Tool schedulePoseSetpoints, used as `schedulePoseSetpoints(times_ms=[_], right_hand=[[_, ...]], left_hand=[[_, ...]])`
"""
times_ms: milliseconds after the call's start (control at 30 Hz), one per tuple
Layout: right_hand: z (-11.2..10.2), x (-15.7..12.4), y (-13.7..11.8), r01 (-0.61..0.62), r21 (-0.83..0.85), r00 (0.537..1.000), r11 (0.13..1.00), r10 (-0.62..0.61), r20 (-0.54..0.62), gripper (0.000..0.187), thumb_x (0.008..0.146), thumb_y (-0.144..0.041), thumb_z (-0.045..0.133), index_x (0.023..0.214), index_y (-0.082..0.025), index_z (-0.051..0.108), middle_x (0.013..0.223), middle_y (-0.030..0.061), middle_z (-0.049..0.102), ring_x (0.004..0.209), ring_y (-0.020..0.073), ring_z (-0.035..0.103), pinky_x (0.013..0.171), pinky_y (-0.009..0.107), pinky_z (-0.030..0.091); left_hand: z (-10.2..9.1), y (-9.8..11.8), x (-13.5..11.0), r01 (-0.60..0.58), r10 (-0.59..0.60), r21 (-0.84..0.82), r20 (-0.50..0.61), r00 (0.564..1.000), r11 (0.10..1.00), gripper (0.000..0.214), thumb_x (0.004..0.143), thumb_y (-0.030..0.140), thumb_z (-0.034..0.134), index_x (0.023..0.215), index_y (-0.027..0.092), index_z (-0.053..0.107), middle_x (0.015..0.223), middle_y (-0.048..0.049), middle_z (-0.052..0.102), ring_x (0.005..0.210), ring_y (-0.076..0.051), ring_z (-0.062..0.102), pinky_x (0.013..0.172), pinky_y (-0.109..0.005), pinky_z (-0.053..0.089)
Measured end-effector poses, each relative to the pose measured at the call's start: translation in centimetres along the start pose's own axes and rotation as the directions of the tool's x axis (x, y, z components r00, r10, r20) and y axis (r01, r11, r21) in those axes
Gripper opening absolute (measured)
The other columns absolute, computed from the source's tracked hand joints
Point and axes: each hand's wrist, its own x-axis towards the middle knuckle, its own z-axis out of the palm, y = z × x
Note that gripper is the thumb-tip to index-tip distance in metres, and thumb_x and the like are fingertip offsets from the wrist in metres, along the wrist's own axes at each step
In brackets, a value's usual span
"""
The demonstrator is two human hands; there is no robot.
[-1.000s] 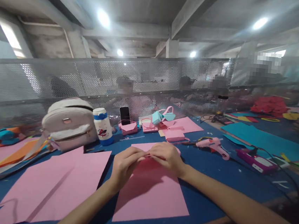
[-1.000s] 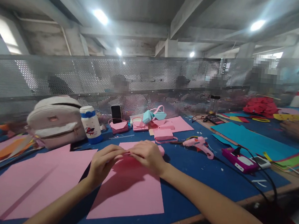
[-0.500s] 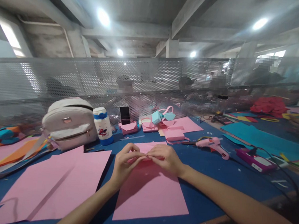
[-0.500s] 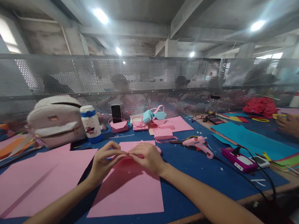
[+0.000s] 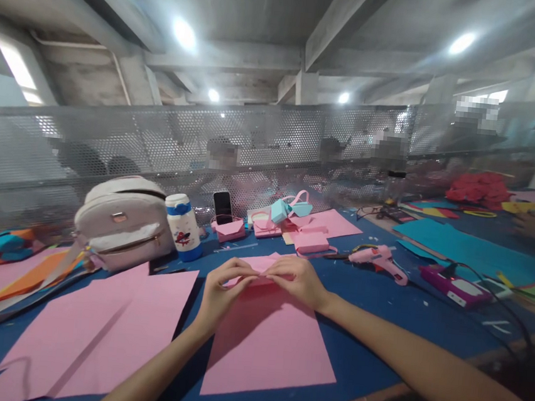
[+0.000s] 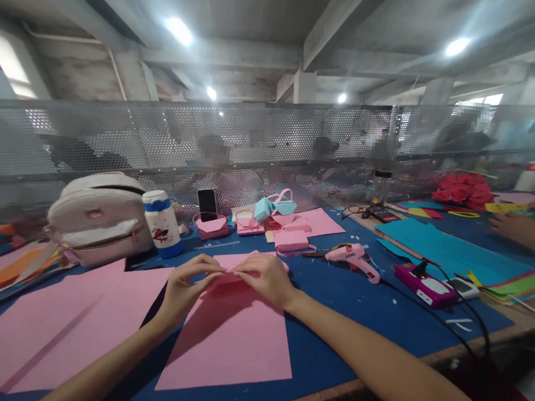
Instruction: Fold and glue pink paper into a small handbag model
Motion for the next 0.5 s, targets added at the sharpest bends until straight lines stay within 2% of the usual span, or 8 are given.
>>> schedulePoseSetpoints(times_ms=[133,500], right_hand=[[-0.2,0.1,0.0,-0.029,0.018,0.999,0.999,0.029,-0.024,0.025,0.093,-0.04,0.062,0.083,-0.024,0.077,0.087,0.004,0.079,0.083,0.0206,0.072,0.078,0.034,0.053],[-0.5,0.2,0.9,-0.109,0.049,0.99,0.993,0.112,-0.085,0.025,0.09,-0.042,0.065,0.082,-0.022,0.077,0.085,0.0053,0.078,0.08,0.0205,0.07,0.075,0.032,0.053]], left_hand=[[-0.1,0.0,0.0,0.035,-0.035,-0.028,-0.022,0.999,0.999,0.014,0.082,0.031,0.075,0.072,0.021,0.077,0.071,-0.0032,0.068,0.068,-0.017,0.062,0.064,-0.026,0.048],[-0.9,-1.0,0.6,0.153,-0.165,-0.089,-0.158,0.974,0.984,0.014,0.079,0.026,0.073,0.066,0.019,0.073,0.071,-0.0018,0.067,0.07,-0.016,0.062,0.069,-0.028,0.048]])
